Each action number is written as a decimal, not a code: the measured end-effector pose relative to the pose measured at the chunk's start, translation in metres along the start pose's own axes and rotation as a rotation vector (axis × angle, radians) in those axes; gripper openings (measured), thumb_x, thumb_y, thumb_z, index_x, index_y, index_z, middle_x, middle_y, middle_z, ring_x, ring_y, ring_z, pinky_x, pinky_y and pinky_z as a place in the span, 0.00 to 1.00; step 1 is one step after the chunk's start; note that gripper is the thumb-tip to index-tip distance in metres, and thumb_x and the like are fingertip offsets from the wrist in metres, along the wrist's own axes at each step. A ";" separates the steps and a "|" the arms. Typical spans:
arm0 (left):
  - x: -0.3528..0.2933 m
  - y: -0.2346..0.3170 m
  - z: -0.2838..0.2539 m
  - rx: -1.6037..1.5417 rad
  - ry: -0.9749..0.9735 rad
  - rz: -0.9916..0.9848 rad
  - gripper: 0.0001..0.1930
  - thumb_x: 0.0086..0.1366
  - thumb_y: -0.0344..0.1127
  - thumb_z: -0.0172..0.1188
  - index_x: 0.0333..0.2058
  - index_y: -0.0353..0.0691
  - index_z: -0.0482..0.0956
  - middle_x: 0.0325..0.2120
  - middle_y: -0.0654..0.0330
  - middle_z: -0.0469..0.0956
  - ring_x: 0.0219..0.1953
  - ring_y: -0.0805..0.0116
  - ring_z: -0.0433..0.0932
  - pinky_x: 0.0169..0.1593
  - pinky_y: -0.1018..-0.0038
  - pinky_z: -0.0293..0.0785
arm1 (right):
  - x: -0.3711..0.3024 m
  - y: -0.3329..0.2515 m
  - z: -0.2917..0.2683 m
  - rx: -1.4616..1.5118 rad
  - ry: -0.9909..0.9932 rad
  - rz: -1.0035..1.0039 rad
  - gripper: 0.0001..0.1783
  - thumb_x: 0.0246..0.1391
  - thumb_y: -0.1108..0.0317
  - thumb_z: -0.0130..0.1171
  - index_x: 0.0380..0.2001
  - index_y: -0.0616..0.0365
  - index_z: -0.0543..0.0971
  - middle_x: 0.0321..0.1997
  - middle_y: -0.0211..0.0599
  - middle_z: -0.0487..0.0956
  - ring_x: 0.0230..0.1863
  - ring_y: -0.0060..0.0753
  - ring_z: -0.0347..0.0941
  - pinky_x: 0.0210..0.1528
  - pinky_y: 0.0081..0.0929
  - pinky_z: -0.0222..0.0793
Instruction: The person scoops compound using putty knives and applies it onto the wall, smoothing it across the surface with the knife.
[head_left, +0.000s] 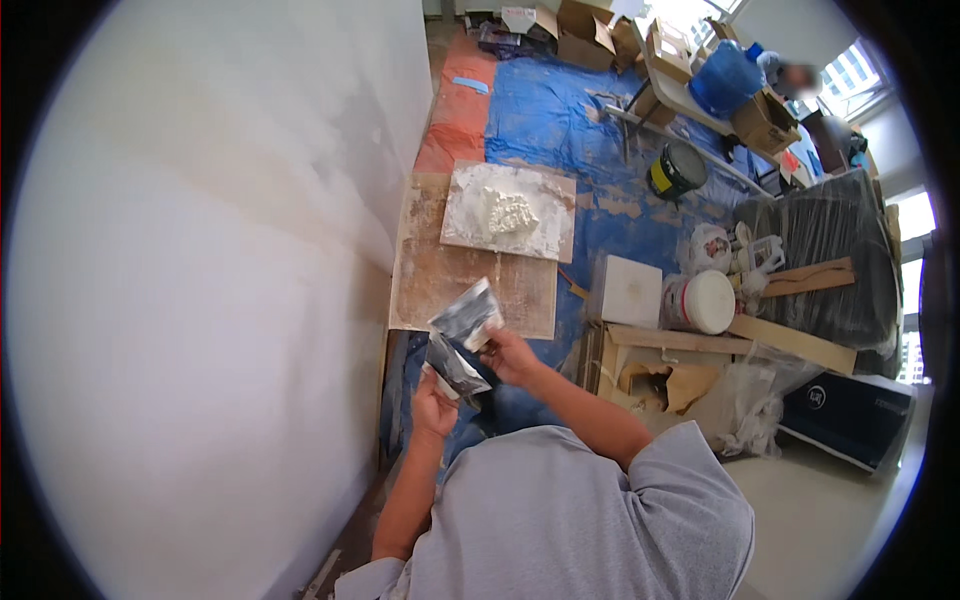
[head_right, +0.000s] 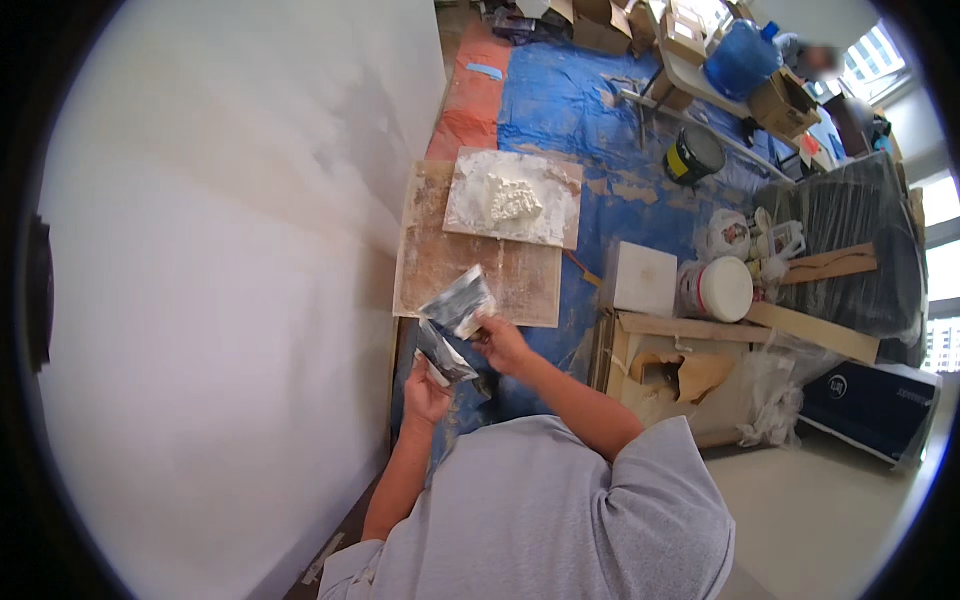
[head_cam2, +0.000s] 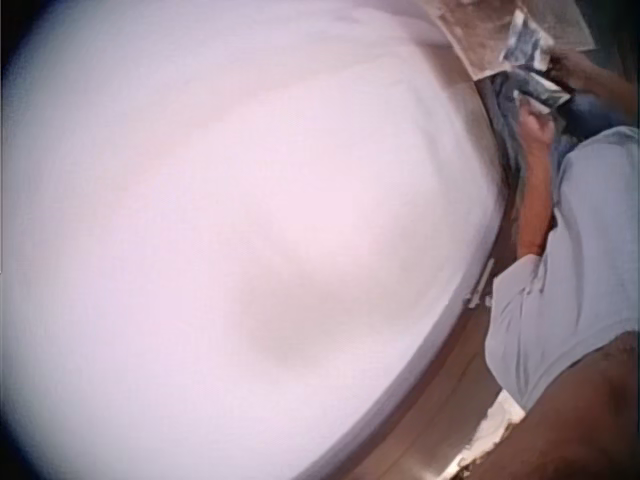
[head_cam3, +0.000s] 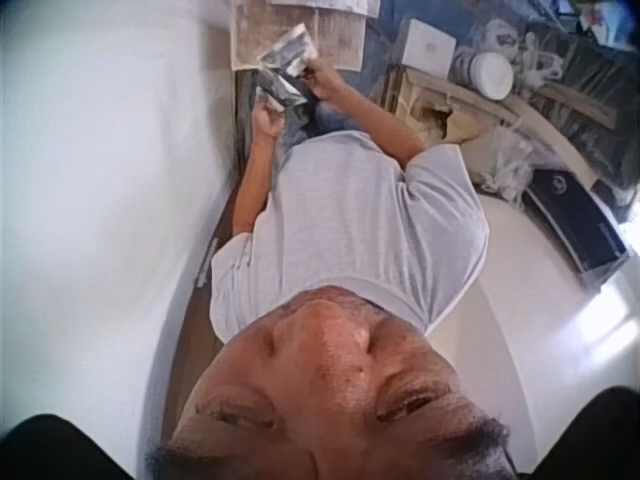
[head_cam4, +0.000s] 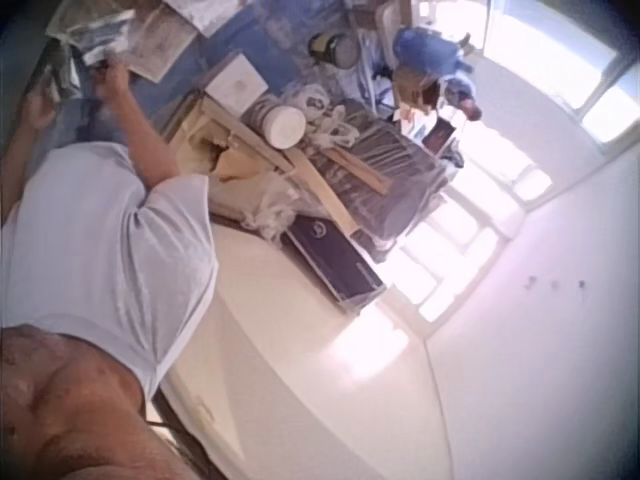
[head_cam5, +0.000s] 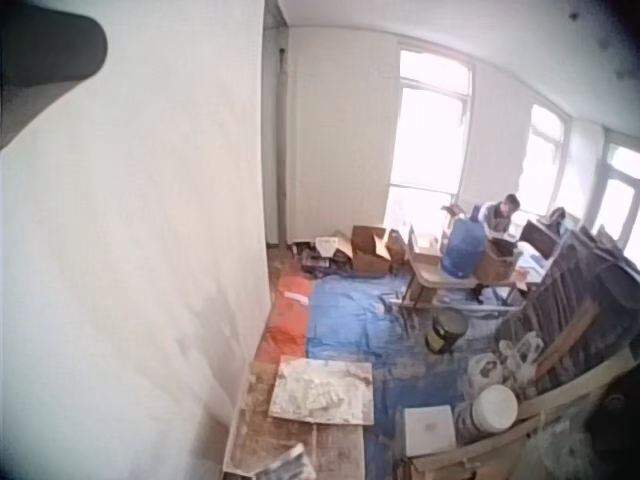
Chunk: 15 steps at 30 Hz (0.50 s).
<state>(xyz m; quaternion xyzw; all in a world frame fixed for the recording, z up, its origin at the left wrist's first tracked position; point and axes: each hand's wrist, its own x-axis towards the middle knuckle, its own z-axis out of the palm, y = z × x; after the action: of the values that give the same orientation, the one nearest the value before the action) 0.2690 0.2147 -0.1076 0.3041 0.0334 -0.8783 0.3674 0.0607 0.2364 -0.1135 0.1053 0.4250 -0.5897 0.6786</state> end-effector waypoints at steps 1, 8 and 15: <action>-0.006 -0.002 0.009 0.025 -0.029 -0.009 0.18 0.75 0.43 0.51 0.58 0.42 0.72 0.53 0.58 0.79 0.54 0.60 0.80 0.57 0.61 0.77 | -0.005 0.005 0.014 -0.042 -0.029 0.033 0.10 0.65 0.58 0.59 0.42 0.50 0.78 0.35 0.26 0.81 0.33 0.22 0.77 0.31 0.21 0.72; -0.018 -0.017 0.037 0.102 -0.057 0.057 0.19 0.76 0.41 0.49 0.59 0.39 0.69 0.53 0.59 0.78 0.54 0.62 0.79 0.58 0.64 0.76 | -0.014 0.022 0.021 -0.332 -0.141 -0.127 0.12 0.63 0.70 0.61 0.48 0.61 0.79 0.43 0.36 0.84 0.39 0.28 0.83 0.42 0.26 0.80; 0.015 -0.043 0.044 0.208 -0.018 0.117 0.19 0.74 0.43 0.54 0.57 0.38 0.73 0.53 0.60 0.79 0.54 0.62 0.79 0.58 0.64 0.75 | -0.011 -0.031 -0.014 -0.272 -0.390 0.099 0.18 0.64 0.68 0.59 0.54 0.63 0.77 0.46 0.35 0.83 0.46 0.28 0.81 0.51 0.31 0.78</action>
<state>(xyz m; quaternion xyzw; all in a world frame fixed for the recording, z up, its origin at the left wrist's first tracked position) 0.2100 0.2238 -0.0869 0.3341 -0.0790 -0.8567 0.3848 0.0274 0.2450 -0.1036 -0.0821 0.3560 -0.5022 0.7838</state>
